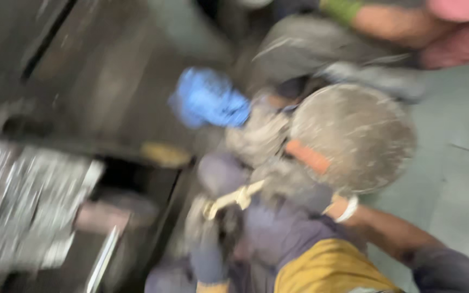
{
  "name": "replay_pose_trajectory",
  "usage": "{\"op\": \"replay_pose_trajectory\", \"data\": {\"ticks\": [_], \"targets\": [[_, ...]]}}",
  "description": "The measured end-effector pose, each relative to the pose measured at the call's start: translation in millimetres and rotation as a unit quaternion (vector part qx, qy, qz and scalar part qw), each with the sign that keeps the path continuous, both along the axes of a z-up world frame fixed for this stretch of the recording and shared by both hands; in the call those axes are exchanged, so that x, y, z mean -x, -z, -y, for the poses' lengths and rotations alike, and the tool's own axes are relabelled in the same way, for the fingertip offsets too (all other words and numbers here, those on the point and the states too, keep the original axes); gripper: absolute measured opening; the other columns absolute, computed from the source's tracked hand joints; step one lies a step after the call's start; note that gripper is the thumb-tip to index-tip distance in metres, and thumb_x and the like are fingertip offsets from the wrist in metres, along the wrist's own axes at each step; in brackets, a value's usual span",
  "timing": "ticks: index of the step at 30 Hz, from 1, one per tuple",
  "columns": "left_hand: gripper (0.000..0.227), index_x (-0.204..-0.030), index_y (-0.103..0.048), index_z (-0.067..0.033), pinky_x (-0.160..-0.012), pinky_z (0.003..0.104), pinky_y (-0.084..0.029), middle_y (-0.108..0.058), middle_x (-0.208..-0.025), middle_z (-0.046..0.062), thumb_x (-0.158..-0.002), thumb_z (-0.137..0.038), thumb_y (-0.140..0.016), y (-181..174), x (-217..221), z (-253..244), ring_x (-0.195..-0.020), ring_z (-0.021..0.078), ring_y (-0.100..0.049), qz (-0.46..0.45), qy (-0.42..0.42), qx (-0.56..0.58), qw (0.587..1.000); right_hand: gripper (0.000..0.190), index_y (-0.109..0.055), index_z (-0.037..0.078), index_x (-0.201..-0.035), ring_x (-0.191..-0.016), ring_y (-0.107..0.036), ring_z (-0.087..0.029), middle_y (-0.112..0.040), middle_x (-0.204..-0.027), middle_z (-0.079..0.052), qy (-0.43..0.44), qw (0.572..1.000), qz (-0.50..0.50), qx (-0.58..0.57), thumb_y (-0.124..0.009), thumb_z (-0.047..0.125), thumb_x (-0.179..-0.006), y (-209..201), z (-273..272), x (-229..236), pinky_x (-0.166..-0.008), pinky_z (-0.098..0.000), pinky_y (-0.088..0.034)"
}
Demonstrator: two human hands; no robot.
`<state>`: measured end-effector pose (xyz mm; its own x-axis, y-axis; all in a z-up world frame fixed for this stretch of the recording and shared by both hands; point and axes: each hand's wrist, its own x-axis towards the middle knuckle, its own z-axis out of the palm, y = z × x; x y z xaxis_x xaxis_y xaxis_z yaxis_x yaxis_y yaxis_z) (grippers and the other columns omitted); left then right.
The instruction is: The person sits on the floor and uses a bench grinder to smooth and shape small brass-colored metal components. They hold the parts with gloved hands, pressing them against the rotating grinding wheel, and occasionally inspect the surfaces before continuing the grinding process.
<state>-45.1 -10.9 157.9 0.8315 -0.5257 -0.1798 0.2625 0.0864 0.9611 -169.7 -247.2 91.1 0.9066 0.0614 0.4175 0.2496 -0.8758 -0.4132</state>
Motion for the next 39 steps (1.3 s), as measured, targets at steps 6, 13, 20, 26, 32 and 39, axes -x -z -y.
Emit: {"op": "replay_pose_trajectory", "data": {"ticks": [6, 13, 20, 26, 32, 39], "targets": [[0.043, -0.134, -0.056, 0.0013, -0.073, 0.028, -0.058, -0.061, -0.101, 0.008, -0.092, -0.004, -0.056, -36, 18, 3, -0.077, 0.0154, -0.064, -0.065, -0.124, 0.032, 0.99, 0.018, -0.08, 0.002, -0.095, -0.063, -0.059, -0.017, -0.068, -0.07, -0.011, 0.057, 0.831, -0.275, -0.48, -0.063, 0.003, -0.09, -61, 26, -28, -0.057, -0.0326, -0.048], [0.036, -0.126, -0.059, 0.0034, -0.068, 0.03, -0.055, -0.064, -0.098, 0.009, -0.09, 0.002, -0.064, -46, 19, 0, -0.076, 0.0156, -0.063, -0.106, -0.167, 0.044, 0.979, 0.016, -0.068, 0.001, -0.101, -0.068, -0.064, -0.01, -0.069, -0.076, -0.003, -0.002, 0.833, -0.204, -0.514, -0.063, 0.005, -0.086, -98, 10, -48, -0.062, -0.0277, -0.055], [0.038, -0.124, -0.062, 0.0057, -0.068, 0.032, -0.054, -0.062, -0.097, 0.011, -0.086, 0.005, -0.068, -35, 27, -8, -0.077, 0.0193, -0.062, -0.094, -0.18, 0.095, 0.975, 0.026, -0.071, -0.002, -0.116, -0.08, -0.062, -0.013, -0.07, -0.089, -0.005, -0.018, 0.764, -0.213, -0.609, -0.059, 0.009, -0.095, -89, 7, -53, -0.072, -0.0292, -0.052], [0.052, -0.129, -0.063, 0.0047, -0.095, 0.033, -0.056, -0.062, -0.133, 0.012, -0.08, 0.0, -0.076, -35, 28, -31, -0.116, 0.0212, -0.064, 0.185, -0.082, -0.098, 0.974, 0.023, -0.063, 0.001, -0.113, -0.098, -0.064, -0.025, -0.067, -0.109, -0.015, -0.182, 0.973, 0.0, -0.142, -0.065, 0.005, -0.09, -82, 8, -65, -0.08, -0.0317, -0.053], [0.049, -0.129, -0.062, 0.0026, -0.077, 0.031, -0.057, -0.066, -0.106, 0.011, -0.081, -0.003, -0.069, -30, 24, -39, -0.088, 0.0186, -0.067, -0.109, -0.127, 0.046, 0.985, 0.041, -0.068, 0.003, -0.125, -0.096, -0.066, -0.025, -0.071, -0.107, -0.012, -0.038, 0.897, -0.199, -0.393, -0.073, 0.007, -0.085, -89, 7, -51, -0.087, -0.036, -0.054], [0.036, -0.123, -0.065, 0.0044, -0.077, 0.027, -0.053, -0.067, -0.101, 0.007, -0.088, 0.0, -0.069, -25, 27, -38, -0.086, 0.0126, -0.062, -0.067, -0.177, 0.005, 0.982, 0.035, -0.066, 0.005, -0.122, -0.118, -0.064, -0.033, -0.068, -0.119, -0.015, -0.104, 0.975, -0.038, -0.193, -0.074, 0.019, -0.091, -91, 4, -54, -0.105, -0.0433, -0.05]]}}
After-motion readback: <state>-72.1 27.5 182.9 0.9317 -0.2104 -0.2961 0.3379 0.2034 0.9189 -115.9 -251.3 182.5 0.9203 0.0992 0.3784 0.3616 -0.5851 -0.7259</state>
